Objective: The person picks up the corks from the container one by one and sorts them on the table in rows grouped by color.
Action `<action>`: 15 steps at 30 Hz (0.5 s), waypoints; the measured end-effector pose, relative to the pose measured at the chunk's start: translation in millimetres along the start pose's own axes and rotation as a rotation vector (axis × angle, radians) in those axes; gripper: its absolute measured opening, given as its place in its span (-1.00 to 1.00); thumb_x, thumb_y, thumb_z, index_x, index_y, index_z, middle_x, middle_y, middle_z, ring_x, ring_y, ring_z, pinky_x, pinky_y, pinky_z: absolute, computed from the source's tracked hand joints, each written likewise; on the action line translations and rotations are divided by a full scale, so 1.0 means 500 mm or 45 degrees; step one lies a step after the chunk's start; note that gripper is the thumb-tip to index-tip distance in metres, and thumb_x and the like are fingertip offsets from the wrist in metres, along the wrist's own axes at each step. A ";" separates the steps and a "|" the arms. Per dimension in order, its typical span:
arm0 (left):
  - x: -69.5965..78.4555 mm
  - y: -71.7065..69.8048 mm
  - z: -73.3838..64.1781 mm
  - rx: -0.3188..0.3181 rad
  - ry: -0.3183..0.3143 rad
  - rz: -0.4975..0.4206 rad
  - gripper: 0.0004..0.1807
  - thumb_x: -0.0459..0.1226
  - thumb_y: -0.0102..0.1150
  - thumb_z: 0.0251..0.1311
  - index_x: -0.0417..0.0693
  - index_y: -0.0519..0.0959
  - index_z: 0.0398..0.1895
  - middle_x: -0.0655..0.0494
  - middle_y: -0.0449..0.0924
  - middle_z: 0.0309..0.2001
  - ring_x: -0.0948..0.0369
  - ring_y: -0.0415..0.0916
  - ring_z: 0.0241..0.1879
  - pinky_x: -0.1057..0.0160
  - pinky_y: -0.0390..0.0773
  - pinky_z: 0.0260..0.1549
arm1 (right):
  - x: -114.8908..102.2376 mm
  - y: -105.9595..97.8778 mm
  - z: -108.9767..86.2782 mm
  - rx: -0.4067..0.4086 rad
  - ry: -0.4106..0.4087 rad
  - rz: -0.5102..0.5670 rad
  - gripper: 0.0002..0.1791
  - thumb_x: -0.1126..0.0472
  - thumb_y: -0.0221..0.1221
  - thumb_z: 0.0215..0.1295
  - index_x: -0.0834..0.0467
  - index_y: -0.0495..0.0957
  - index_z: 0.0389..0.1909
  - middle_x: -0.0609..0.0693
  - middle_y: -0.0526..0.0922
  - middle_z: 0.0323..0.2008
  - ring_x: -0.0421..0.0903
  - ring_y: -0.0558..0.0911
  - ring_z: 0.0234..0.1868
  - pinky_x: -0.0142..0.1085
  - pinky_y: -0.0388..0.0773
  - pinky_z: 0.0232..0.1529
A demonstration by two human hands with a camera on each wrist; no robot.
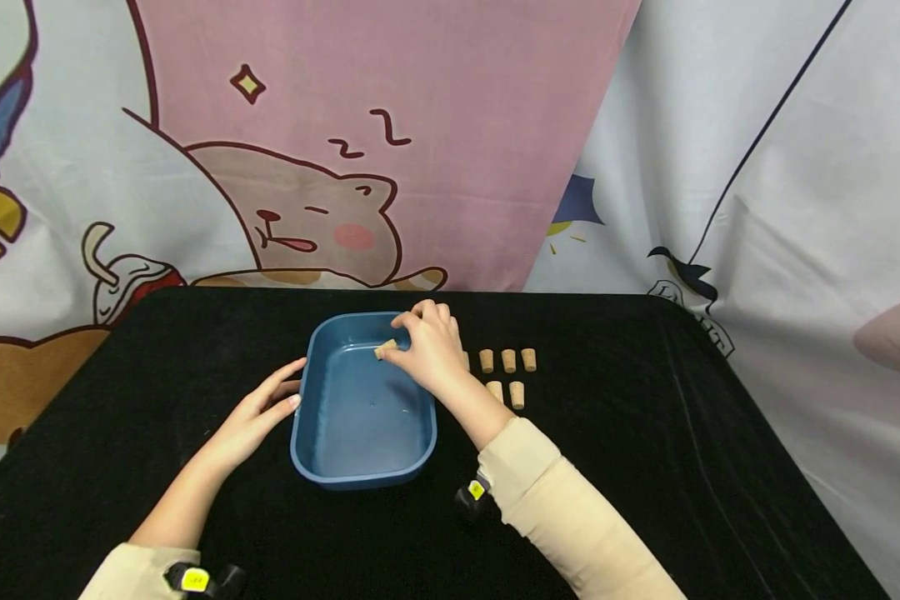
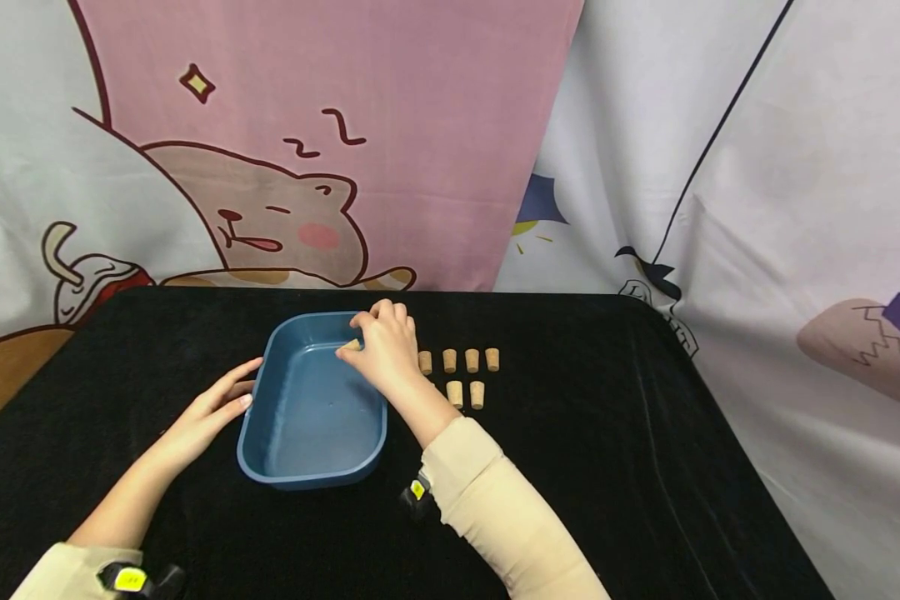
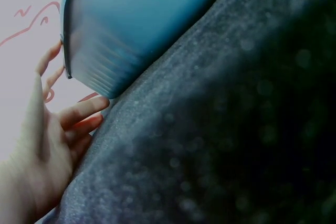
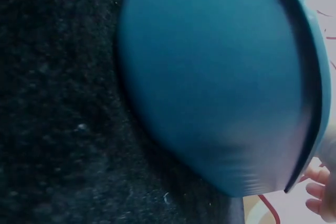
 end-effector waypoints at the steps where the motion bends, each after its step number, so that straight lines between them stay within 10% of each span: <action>1: 0.000 0.000 0.000 0.000 0.001 -0.002 -0.40 -0.20 -0.13 0.46 0.03 0.03 0.50 -0.31 0.15 0.35 -0.29 0.19 0.26 -0.31 0.37 0.04 | -0.001 0.001 0.003 0.001 0.004 -0.008 -0.49 -0.18 0.37 0.05 0.01 0.64 -0.03 0.02 0.40 -0.03 -0.03 0.28 0.02 -0.17 0.28 0.03; 15: -0.008 -0.001 0.002 -0.009 0.002 -0.008 -0.41 -0.19 -0.14 0.47 0.05 0.03 0.51 -0.30 0.16 0.35 -0.28 0.20 0.26 -0.28 0.39 0.04 | -0.009 0.030 0.030 -0.033 0.063 -0.285 -0.46 -0.25 0.38 -0.02 0.04 0.66 -0.13 0.01 0.31 -0.18 -0.03 0.24 -0.05 -0.18 0.24 -0.08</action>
Point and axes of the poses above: each hand's wrist, its own z-axis towards the middle knuckle, its own y-axis out of the palm, x = y × z, the point moved 9 cm from there along z, towards the middle knuckle
